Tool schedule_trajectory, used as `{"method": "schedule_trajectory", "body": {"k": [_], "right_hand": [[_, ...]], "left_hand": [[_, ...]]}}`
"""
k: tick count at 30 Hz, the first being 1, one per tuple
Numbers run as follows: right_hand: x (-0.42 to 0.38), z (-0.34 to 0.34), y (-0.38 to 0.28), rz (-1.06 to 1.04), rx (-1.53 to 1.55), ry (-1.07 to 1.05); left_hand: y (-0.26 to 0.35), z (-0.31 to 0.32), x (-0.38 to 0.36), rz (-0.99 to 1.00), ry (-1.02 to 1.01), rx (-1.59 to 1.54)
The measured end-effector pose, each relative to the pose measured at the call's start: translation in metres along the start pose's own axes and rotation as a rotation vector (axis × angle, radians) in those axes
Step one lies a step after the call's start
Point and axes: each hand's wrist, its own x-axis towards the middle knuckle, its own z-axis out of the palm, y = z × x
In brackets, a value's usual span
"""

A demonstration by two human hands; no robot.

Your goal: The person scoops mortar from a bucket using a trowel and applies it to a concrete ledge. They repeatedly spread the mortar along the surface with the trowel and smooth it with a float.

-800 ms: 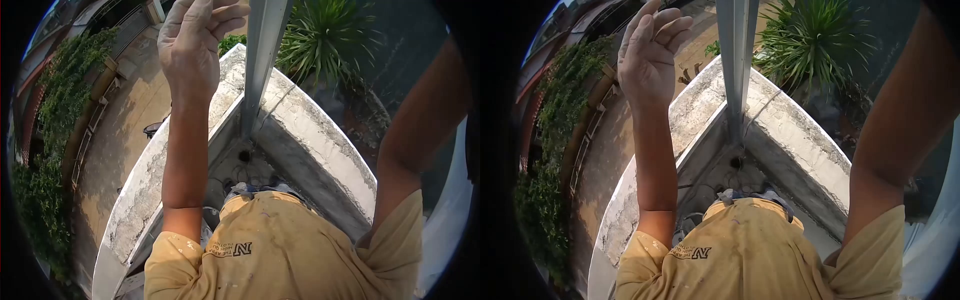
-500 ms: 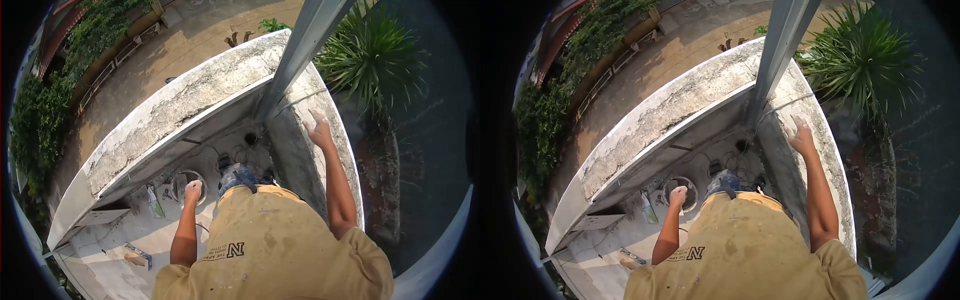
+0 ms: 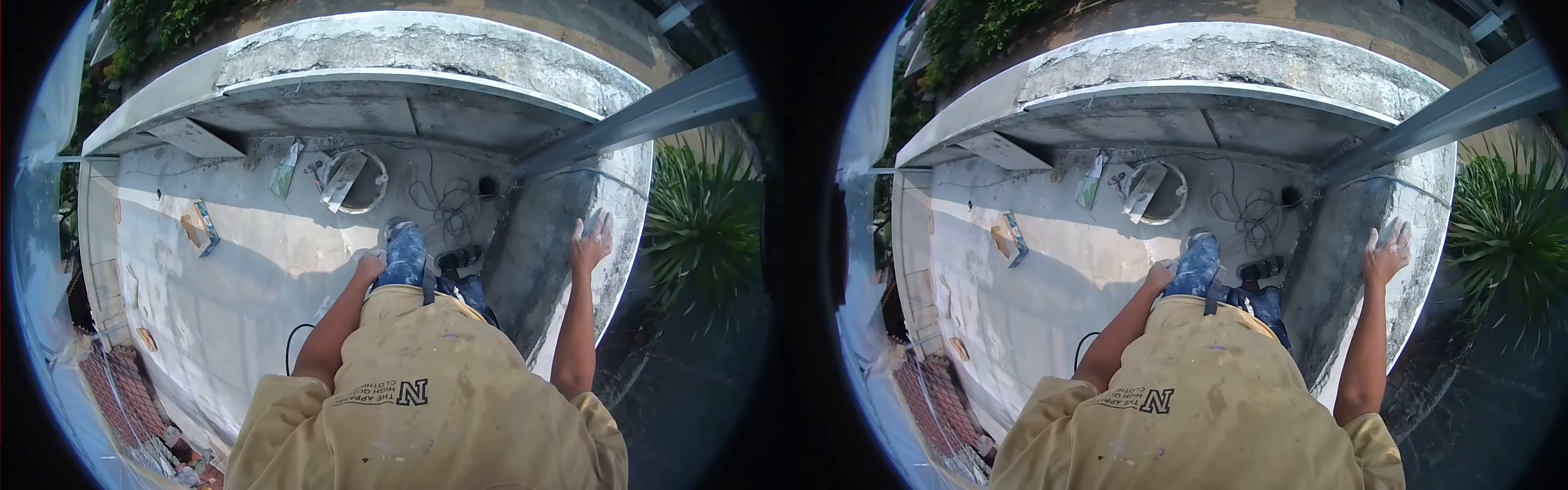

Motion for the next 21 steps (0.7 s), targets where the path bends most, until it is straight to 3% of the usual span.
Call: {"method": "schedule_trajectory", "body": {"k": [2,5,9,10,13,14,16,20,21], "right_hand": [[0.001,-0.003,-0.004,0.008,-0.029,-0.014],[0.004,-0.003,0.0,0.017,-0.099,-0.028],[0.006,-0.019,-0.031,0.177,-0.025,-0.114],[-0.003,-0.019,-0.046,0.141,-0.037,0.033],[-0.052,-0.02,-0.123,0.028,0.09,0.034],[-0.075,-0.026,-0.163,0.003,0.183,-0.049],[-0.117,-0.003,-0.212,-0.153,0.35,-0.198],[-0.18,0.004,-0.317,-0.164,0.577,-0.5],[-0.19,0.011,-0.334,-0.198,0.579,-0.503]], "left_hand": [[0.001,-0.011,-0.003,0.125,0.025,0.141],[0.022,-0.056,-0.012,-0.248,-0.071,-0.381],[-0.026,-0.091,0.005,-0.158,0.068,-0.446],[-0.039,-0.101,0.006,-0.184,0.052,-0.472],[-0.098,-0.129,0.019,-0.025,0.057,-0.223],[-0.092,-0.154,0.006,-0.107,-0.011,-0.236],[-0.135,-0.169,0.008,-0.132,0.028,-0.295],[-0.238,-0.194,0.026,-0.091,0.167,-0.44],[-0.243,-0.21,0.022,-0.161,0.145,-0.431]]}}
